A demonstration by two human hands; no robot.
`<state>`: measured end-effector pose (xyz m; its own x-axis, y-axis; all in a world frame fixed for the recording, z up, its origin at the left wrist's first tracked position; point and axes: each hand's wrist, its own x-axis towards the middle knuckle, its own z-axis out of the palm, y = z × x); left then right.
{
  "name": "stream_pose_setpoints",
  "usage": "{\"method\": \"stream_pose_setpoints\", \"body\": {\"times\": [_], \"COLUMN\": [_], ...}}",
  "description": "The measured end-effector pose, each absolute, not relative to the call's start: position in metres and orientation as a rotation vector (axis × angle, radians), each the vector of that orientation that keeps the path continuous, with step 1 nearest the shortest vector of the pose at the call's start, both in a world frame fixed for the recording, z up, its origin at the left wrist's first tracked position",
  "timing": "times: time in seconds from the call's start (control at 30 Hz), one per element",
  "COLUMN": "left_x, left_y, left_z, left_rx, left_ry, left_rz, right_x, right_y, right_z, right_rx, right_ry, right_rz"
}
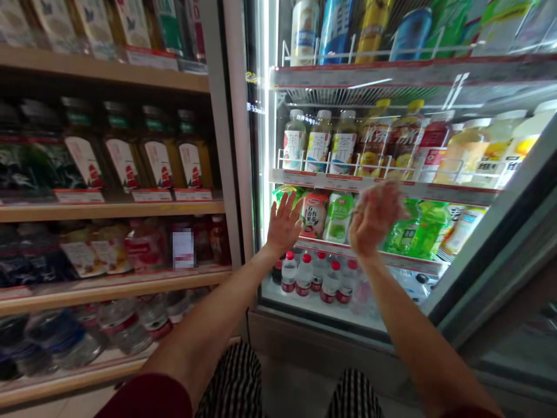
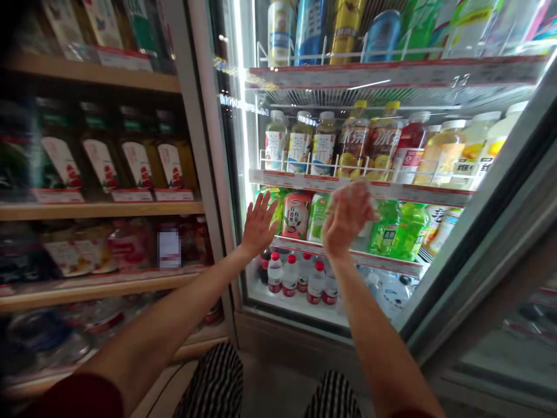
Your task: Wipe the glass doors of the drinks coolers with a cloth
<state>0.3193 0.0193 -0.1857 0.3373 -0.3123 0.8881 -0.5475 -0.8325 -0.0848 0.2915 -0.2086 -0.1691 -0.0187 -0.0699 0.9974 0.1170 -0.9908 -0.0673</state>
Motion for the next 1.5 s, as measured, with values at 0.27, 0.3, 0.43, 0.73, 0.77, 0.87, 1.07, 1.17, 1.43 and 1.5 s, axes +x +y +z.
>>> {"method": "stream_pose_setpoints", "body": {"times": [0.27, 0.3, 0.43, 0.73, 0.77, 0.87, 1.07, 1.17, 1.43, 1.5], "left_x": [0.323, 0.324, 0.324, 0.322, 0.322, 0.322, 0.326, 0.325, 0.319, 0.319], "left_y": [0.021, 0.018, 0.008, 0.024, 0.026, 0.033, 0.053, 0.06, 0.079, 0.084], "left_z": [-0.201, -0.205, -0.214, -0.23, -0.231, -0.233, -0.228, -0.228, -0.239, -0.243], "left_rx": [2.259, 2.227, 2.149, 2.176, 2.169, 2.147, 2.128, 2.105, 2.158, 2.176], "left_ry": [-0.859, -0.847, -0.826, -0.957, -0.963, -0.969, -0.799, -0.773, -0.705, -0.709], "left_rz": [1.497, 1.506, 1.544, 1.493, 1.5, 1.516, 1.5, 1.502, 1.479, 1.464], "right_x": [0.282, 0.279, 0.276, 0.281, 0.283, 0.289, 0.297, 0.297, 0.31, 0.314], "right_y": [-0.23, -0.235, -0.206, -0.209, -0.196, -0.154, -0.148, -0.139, -0.1, -0.091], "right_z": [-0.174, -0.172, -0.199, -0.19, -0.191, -0.198, -0.166, -0.176, -0.162, -0.166], "right_rx": [-2.026, -1.911, -2.248, -1.964, -2.049, -2.485, -2.237, -2.352, -2.5, -2.493], "right_ry": [0.13, 0.248, -0.179, 0.215, 0.092, -0.621, -0.222, -0.434, -0.542, -0.574], "right_rz": [-2.201, -2.237, -2.064, -2.229, -2.188, -1.902, -1.987, -1.939, -1.775, -1.776]}}
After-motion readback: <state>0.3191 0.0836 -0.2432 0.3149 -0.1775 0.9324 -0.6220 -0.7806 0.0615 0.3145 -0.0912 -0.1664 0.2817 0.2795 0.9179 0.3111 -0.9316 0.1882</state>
